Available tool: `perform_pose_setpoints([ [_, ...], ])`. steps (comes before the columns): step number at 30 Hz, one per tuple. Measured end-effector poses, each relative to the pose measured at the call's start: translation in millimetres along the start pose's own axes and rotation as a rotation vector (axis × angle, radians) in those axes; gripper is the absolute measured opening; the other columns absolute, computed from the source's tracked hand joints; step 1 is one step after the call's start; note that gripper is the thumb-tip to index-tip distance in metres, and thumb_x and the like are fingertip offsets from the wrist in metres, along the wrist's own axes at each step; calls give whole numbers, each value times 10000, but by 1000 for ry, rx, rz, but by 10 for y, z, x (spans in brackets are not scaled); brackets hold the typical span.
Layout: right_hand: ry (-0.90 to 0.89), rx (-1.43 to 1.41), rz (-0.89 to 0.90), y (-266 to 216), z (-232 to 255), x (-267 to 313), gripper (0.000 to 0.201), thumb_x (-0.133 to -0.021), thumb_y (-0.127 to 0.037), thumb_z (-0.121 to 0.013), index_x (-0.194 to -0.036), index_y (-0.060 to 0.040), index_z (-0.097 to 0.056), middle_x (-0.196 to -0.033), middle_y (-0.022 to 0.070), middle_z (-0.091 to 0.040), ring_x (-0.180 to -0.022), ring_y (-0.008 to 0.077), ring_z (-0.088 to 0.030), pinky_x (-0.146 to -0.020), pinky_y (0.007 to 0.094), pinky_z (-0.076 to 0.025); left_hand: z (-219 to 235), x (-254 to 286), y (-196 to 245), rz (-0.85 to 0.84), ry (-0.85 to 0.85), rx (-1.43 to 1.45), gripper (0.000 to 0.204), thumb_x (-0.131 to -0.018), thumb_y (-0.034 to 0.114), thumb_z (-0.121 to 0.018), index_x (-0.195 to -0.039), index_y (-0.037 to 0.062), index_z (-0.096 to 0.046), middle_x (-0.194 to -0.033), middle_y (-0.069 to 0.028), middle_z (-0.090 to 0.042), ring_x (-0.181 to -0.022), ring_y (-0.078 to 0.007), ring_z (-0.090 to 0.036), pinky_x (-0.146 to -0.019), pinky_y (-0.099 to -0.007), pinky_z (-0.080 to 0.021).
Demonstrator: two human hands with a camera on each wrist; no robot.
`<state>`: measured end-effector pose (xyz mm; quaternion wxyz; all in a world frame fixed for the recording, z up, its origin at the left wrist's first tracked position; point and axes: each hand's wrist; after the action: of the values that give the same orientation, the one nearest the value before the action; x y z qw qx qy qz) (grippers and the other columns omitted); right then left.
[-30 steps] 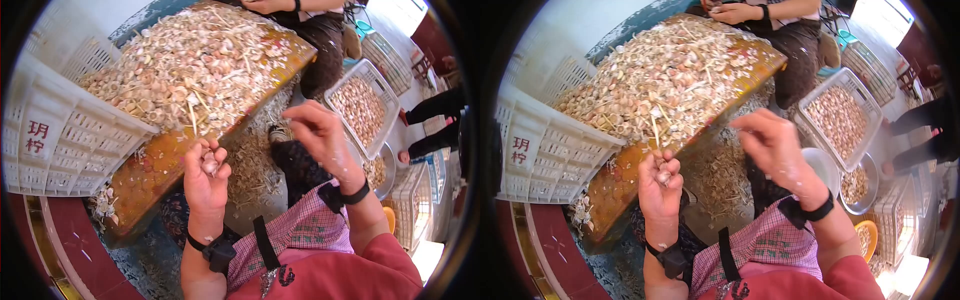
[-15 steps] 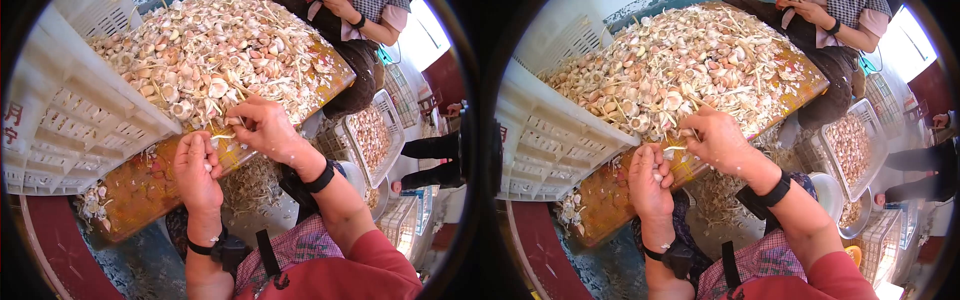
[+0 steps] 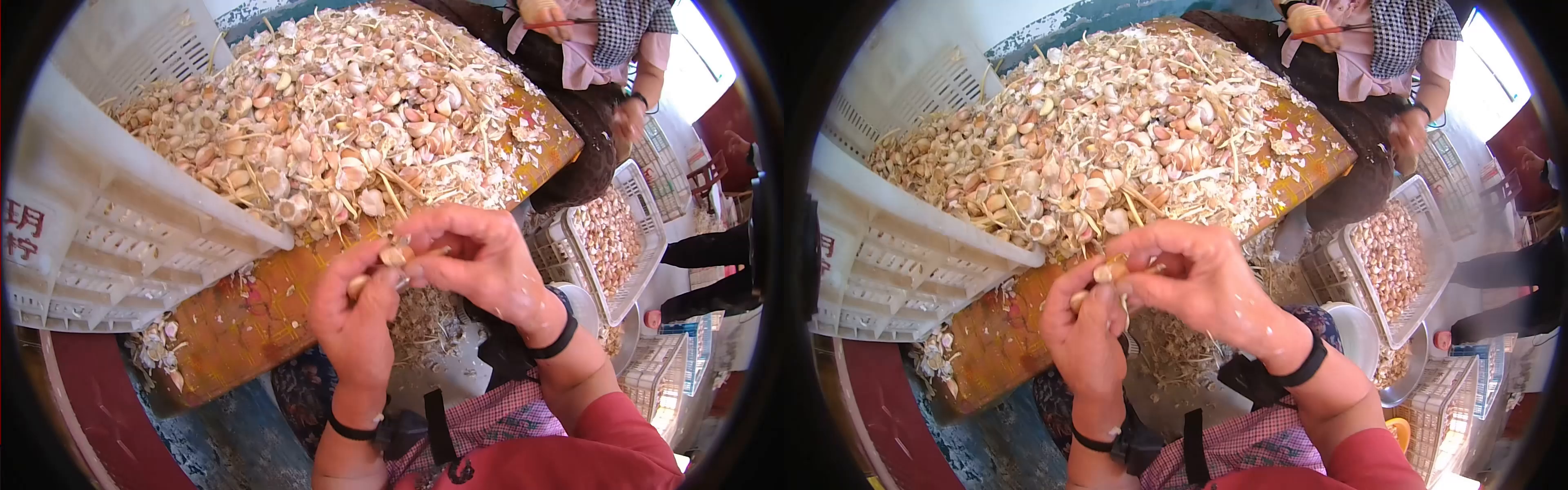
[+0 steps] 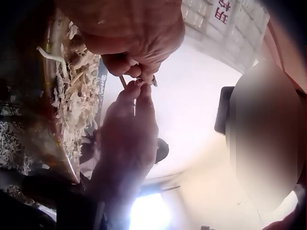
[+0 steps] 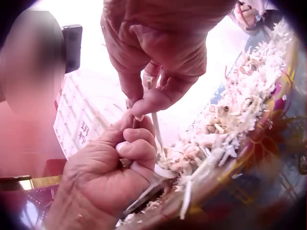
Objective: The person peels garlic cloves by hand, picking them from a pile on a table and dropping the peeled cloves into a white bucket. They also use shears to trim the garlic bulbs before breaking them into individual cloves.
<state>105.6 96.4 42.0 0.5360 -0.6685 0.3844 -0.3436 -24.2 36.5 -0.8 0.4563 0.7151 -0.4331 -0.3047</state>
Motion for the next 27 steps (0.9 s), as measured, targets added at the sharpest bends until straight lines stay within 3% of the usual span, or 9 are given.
perform_pose_setpoints([
  [5, -457, 389, 741, -527, 152, 324, 181, -845, -31, -671, -1025, -15, -681, -839, 67, -645, -722, 138, -651, -621, 253, -510, -27, 302, 452, -500, -374, -77, 107, -829, 71, -669, -922, 20, -657, -700, -82, -604, -636, -181, -583, -565, -269, -454],
  [8, -383, 192, 808, -468, -60, 535, 137, -809, -30, -679, -943, -2, -689, -806, 98, -641, -648, 158, -638, -560, 252, -511, -33, 476, 838, -205, -687, 296, 184, -834, 101, -697, -997, 17, -705, -1058, -245, -623, -763, -308, -642, -619, -367, -536],
  [10, -299, 10, 871, -401, -235, 718, 97, -774, -30, -688, -861, 11, -698, -773, 129, -637, -575, 179, -626, -499, 252, -512, -132, 468, 645, -408, -813, 654, 108, -830, 48, -674, -918, -7, -703, -994, -224, -620, -720, -282, -617, -600, -359, -523],
  [13, -217, -135, 948, -532, -352, 785, 67, -738, -30, -696, -779, 23, -706, -740, 160, -633, -501, 199, -613, -439, 252, -513, -185, 655, 607, -523, -660, 661, 118, -816, 14, -664, -925, -13, -701, -992, -225, -618, -711, -276, -610, -600, -351, -519],
  [17, -285, 63, 680, -741, -235, 732, 42, -712, 27, -675, -752, 18, -686, -740, 157, -629, -489, 188, -592, -408, 246, -462, -92, 584, 707, -693, -603, 319, 96, -783, -1, -673, -878, -1, -686, -958, -186, -610, -714, -272, -609, -589, -346, -519],
  [19, -350, 159, 561, -766, -120, 635, 56, -738, 19, -658, -791, 19, -676, -746, 147, -631, -509, 187, -592, -417, 257, -456, -114, 495, 684, -648, -617, 315, 43, -776, 17, -680, -818, 11, -683, -923, -166, -604, -689, -264, -605, -580, -340, -516],
  [22, -181, 414, 579, -442, -4, 251, 103, -777, -3, -690, -852, -51, -637, -808, 79, -644, -694, 177, -651, -591, 284, -522, -87, 404, 323, -251, -158, -56, 108, -926, 112, -545, -978, 39, -605, -754, -90, -618, -739, -173, -622, -658, -277, -486],
  [24, -58, 521, 412, -215, -64, 153, 179, -736, -6, -712, -908, -33, -670, -877, 92, -651, -725, 216, -651, -649, 332, -541, -71, 263, 146, 303, -22, 286, 192, -971, 176, -478, -1094, 42, -543, -908, -82, -621, -801, -149, -605, -682, -301, -493],
  [27, -249, 713, 453, 45, -76, 1, 185, -789, -34, -683, -973, -46, -669, -958, 79, -643, -839, 175, -643, -697, 310, -529, -99, 23, 107, 555, 138, 635, 245, -990, 219, -439, -1151, 42, -491, -1019, -64, -591, -839, -132, -575, -688, -296, -488],
])
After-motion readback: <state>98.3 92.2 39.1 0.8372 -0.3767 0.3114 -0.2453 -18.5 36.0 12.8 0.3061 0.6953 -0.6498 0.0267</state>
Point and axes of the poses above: each hand's wrist, its own x-axis away from the middle knuckle, its own z-axis out of the back of the hand, y = z × x
